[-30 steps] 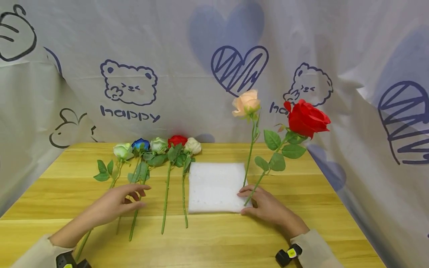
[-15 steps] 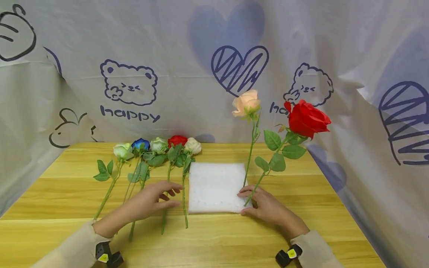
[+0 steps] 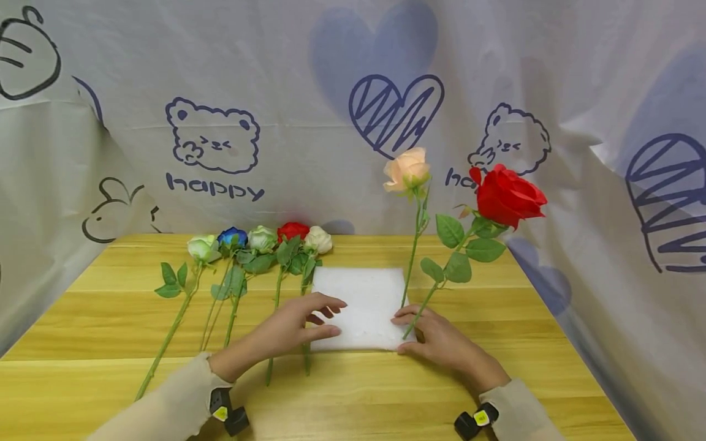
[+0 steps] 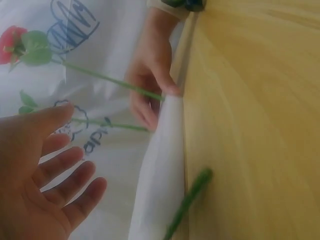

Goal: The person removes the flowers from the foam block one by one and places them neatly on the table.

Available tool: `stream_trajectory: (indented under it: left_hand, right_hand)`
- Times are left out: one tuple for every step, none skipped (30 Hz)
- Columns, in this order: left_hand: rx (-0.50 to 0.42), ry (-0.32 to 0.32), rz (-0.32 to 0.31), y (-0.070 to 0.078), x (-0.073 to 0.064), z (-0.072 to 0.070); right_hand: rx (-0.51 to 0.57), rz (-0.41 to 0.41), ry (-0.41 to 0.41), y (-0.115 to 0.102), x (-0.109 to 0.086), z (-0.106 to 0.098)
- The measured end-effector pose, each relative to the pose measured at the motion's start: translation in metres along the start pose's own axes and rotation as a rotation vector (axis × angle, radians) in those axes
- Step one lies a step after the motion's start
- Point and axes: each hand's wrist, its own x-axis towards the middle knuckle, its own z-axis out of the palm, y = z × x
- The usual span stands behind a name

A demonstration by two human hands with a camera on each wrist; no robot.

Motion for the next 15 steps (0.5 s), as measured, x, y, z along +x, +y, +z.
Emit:
stream_trajectory:
  left_hand:
    - [-0.006, 0.003, 0.008, 0.001, 0.003, 0.002]
    - [-0.013, 0.004, 0.011, 0.003, 0.006, 0.005]
    - [-0.021, 0.005, 0.014, 0.005, 0.009, 0.007]
    - [-0.029, 0.006, 0.017, 0.006, 0.012, 0.010]
    - [-0.037, 0.007, 0.023, 0.007, 0.015, 0.012]
    - [-0.049, 0.007, 0.029, 0.008, 0.018, 0.015]
    - [-0.060, 0.008, 0.034, 0.009, 0.021, 0.017]
    - [-0.073, 0.006, 0.036, 0.010, 0.024, 0.020]
    - [-0.084, 0.007, 0.038, 0.010, 0.027, 0.023]
    - [-0.096, 0.007, 0.037, 0.011, 0.029, 0.025]
    - [-0.108, 0.007, 0.036, 0.011, 0.032, 0.028]
    - [-0.118, 0.008, 0.035, 0.011, 0.034, 0.030]
    - [-0.124, 0.010, 0.032, 0.012, 0.037, 0.032]
    - [-0.129, 0.011, 0.028, 0.012, 0.039, 0.034]
    - [-0.134, 0.013, 0.024, 0.012, 0.042, 0.036]
  right_hand:
    - [-0.003, -0.004, 0.003, 0.000, 0.000, 0.000]
    - [-0.006, -0.007, 0.007, 0.001, 0.000, 0.000]
    - [-0.010, -0.011, 0.009, 0.001, 0.001, 0.000]
    - [-0.013, -0.015, 0.014, 0.001, 0.001, 0.000]
    - [-0.017, -0.020, 0.018, 0.002, 0.001, 0.000]
    - [-0.022, -0.025, 0.021, 0.002, 0.001, 0.000]
    - [-0.025, -0.029, 0.026, 0.002, 0.001, 0.000]
    - [-0.027, -0.034, 0.030, 0.002, 0.001, 0.000]
    - [-0.029, -0.037, 0.032, 0.003, 0.001, 0.000]
    - [-0.030, -0.043, 0.035, 0.003, 0.000, 0.001]
    - [-0.029, -0.047, 0.036, 0.003, 0.000, 0.001]
    - [-0.031, -0.051, 0.037, 0.003, 0.000, 0.001]
    - [-0.029, -0.054, 0.040, 0.003, 0.000, 0.001]
    - [-0.030, -0.056, 0.041, 0.003, 0.000, 0.001]
    - [-0.030, -0.056, 0.041, 0.003, 0.000, 0.001]
